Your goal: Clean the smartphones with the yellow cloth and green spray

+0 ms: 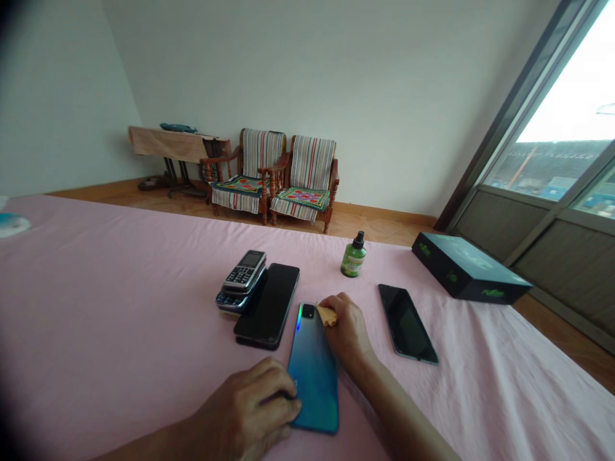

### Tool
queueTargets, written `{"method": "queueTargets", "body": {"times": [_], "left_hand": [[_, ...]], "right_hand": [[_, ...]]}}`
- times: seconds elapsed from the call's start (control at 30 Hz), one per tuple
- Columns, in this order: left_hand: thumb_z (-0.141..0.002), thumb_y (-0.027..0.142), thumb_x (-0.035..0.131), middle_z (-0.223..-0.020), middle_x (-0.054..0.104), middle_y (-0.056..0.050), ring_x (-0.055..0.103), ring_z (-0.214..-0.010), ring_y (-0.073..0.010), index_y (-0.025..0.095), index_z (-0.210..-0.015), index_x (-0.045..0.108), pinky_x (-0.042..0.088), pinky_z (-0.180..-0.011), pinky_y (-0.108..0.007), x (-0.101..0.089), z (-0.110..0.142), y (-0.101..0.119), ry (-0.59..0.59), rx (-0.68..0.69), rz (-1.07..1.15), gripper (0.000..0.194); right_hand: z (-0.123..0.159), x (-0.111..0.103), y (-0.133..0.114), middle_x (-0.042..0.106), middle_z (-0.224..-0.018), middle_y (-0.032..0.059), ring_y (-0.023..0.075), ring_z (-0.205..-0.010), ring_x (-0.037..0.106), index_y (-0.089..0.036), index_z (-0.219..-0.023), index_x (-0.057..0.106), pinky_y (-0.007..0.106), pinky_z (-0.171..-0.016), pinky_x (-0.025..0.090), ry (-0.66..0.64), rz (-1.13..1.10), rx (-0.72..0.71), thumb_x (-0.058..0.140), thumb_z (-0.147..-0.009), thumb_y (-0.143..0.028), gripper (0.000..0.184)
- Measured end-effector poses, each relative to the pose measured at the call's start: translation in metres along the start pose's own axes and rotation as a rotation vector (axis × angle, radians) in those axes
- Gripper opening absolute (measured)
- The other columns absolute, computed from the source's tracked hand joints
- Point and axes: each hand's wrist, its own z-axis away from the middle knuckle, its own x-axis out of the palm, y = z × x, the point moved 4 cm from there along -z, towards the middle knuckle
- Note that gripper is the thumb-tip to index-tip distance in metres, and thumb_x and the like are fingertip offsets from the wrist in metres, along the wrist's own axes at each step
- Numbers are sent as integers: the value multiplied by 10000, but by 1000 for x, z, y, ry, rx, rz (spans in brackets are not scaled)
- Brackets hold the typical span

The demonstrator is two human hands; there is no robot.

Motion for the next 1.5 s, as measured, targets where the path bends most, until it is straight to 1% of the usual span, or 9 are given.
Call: {"method": "queueTargets", "body": {"times": [0.13,0.27,0.47,0.67,0.9,1.03,1.13,1.33,1.5], "left_hand": [[-906,132,605,-979,625,-38,546,-895,-183,161,-948,616,474,-770,-260,-1,-2,0,24,-12,-29,52],[-916,164,597,-951,626,-25,542,-860,-175,180,-943,609,476,-730,-241,2,-3,-2,13,46,-35,33],[-938,178,556,-940,624,-30,542,-846,-178,188,-958,602,481,-714,-242,4,-2,-5,14,36,-55,51],[-940,197,560,-928,621,-24,533,-843,-176,196,-933,601,479,-730,-241,4,-2,-5,25,36,-32,41],[-924,182,583,-945,621,-22,527,-845,-178,195,-947,601,473,-708,-240,4,-2,-5,5,31,-49,32],[-906,182,614,-943,622,-24,532,-856,-177,186,-938,602,478,-744,-242,3,-2,-5,4,26,-33,34],[-900,183,621,-945,621,-24,534,-854,-174,184,-949,600,480,-728,-234,4,-2,-5,7,35,-45,54],[-906,177,606,-955,622,-21,537,-853,-176,196,-935,597,479,-734,-244,6,-1,-7,-7,16,-45,36],[-903,154,602,-955,622,-17,544,-854,-170,192,-942,589,475,-734,-245,1,-3,-4,16,27,-46,56]], "right_hand": [[-9,7,3,620,-739,37,162,-670,601,-167,-744,702,242,-591,403,-32,10,-28,528,-707,-15,234],[-17,9,-1,607,-729,28,148,-668,589,-166,-714,686,232,-595,397,-83,14,-75,529,-683,20,246],[-28,10,-9,614,-734,22,138,-664,583,-162,-709,670,230,-601,400,-145,-2,-127,502,-651,63,286],[-29,13,-14,610,-746,23,141,-680,577,-160,-729,667,237,-619,404,-174,-25,-166,475,-657,76,313],[-29,17,-16,574,-779,21,143,-724,558,-169,-794,680,232,-648,397,-229,-43,-207,452,-682,95,366],[-26,19,-18,546,-795,20,154,-773,542,-180,-808,669,243,-684,393,-247,-41,-235,458,-700,92,361],[-19,17,-22,528,-809,18,158,-790,525,-188,-821,662,249,-696,388,-257,-38,-254,457,-685,102,380],[-2,9,-34,513,-818,22,169,-787,508,-187,-814,635,259,-673,384,-285,-8,-263,443,-674,102,374],[12,5,-36,529,-849,30,186,-840,520,-199,-857,639,282,-712,404,-286,-55,-247,421,-632,118,446]]}}
